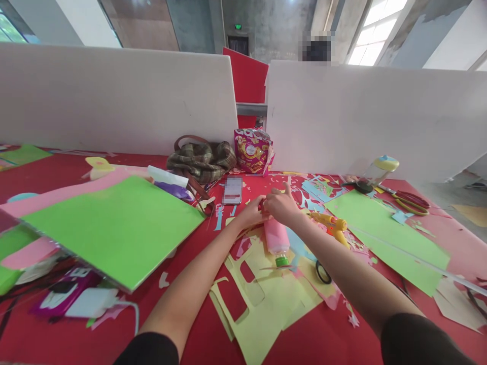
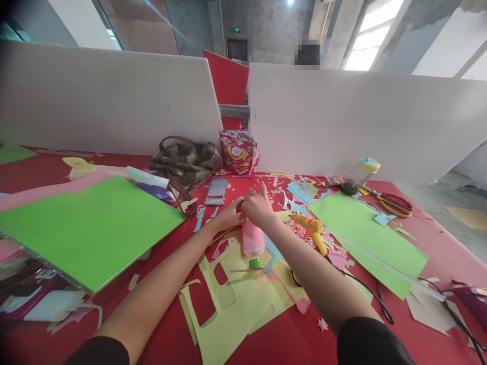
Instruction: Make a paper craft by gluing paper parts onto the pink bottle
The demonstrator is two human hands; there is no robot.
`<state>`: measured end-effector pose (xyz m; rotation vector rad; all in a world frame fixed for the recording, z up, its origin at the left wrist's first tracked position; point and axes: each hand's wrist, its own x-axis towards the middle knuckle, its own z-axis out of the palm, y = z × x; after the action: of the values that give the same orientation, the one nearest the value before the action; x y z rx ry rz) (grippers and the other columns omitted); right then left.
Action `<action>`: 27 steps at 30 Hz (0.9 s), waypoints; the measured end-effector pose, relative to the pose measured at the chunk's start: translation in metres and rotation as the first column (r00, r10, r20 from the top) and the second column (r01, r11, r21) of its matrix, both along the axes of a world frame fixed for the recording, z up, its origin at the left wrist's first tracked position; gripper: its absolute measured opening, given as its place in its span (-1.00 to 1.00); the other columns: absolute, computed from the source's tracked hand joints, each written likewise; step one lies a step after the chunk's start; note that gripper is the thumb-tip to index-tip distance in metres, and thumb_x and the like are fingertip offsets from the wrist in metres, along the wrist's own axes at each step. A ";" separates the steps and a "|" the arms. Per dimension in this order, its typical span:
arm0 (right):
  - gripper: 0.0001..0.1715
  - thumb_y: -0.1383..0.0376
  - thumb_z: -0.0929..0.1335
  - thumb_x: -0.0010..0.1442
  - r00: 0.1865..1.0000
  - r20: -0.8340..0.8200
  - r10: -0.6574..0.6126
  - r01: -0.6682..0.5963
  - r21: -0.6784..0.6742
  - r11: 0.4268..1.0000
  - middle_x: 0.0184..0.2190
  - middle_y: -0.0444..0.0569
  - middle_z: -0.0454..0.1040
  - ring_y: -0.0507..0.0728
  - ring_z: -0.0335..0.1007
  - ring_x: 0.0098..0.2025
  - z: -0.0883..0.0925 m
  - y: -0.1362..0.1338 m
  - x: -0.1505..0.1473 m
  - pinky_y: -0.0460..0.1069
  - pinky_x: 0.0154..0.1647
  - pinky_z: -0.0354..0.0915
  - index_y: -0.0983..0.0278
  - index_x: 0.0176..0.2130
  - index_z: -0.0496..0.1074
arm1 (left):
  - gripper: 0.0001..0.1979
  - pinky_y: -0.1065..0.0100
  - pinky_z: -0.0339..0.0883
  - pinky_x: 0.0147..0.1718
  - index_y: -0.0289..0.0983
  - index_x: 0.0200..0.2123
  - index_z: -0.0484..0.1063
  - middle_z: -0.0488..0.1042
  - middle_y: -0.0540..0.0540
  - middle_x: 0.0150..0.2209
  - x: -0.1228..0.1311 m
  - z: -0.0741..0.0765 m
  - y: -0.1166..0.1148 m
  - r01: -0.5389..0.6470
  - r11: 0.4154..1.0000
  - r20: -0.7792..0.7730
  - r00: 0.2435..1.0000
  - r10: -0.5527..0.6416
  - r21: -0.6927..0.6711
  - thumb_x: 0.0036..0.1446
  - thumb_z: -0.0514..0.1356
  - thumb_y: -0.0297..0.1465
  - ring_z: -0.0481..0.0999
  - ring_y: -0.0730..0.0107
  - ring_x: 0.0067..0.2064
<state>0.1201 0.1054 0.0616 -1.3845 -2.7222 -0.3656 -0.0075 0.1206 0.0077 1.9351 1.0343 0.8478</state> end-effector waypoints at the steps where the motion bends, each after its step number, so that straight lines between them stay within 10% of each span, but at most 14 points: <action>1: -0.77 0.49 0.23 -0.07 1.000 -0.006 -0.021 0.021 0.008 1.000 -0.51 -0.04 0.39 0.18 0.17 -0.24 -0.001 0.001 0.000 0.25 -0.03 -0.31 0.25 -0.57 0.41 | -0.69 0.44 0.23 -0.39 -0.28 -0.28 0.24 0.36 -0.02 -0.33 0.000 0.000 0.000 -0.001 1.000 -0.001 1.000 0.001 -0.003 -0.20 0.15 -0.43 0.34 0.40 -0.29; 19: -0.78 0.35 0.22 0.01 0.968 -0.196 -0.158 0.163 0.010 0.987 -0.45 -0.06 0.37 0.13 0.16 -0.27 -0.002 -0.004 0.002 0.18 -0.07 -0.21 0.21 -0.53 0.42 | -0.59 0.38 0.27 -0.32 -0.24 -0.18 0.21 0.37 -0.03 -0.26 0.000 -0.004 0.000 0.008 1.000 0.036 0.999 -0.008 -0.025 -0.20 0.17 -0.41 0.36 0.36 -0.25; 27: -0.64 0.48 0.10 0.00 0.708 -0.628 -0.321 0.385 -0.038 0.922 -0.23 0.16 0.30 0.19 0.16 -0.14 -0.010 -0.012 0.026 0.03 -0.22 0.10 0.40 -0.20 0.27 | -0.61 0.33 0.21 -0.15 -0.21 -0.13 0.19 0.31 -0.06 -0.12 -0.002 -0.011 0.002 -0.009 0.999 0.075 0.997 0.011 -0.031 -0.08 0.13 -0.30 0.33 0.36 -0.12</action>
<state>0.1460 0.0936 0.0512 -1.6337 -1.8748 -0.0252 -0.0095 0.1227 -0.0031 1.8596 1.0075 0.8981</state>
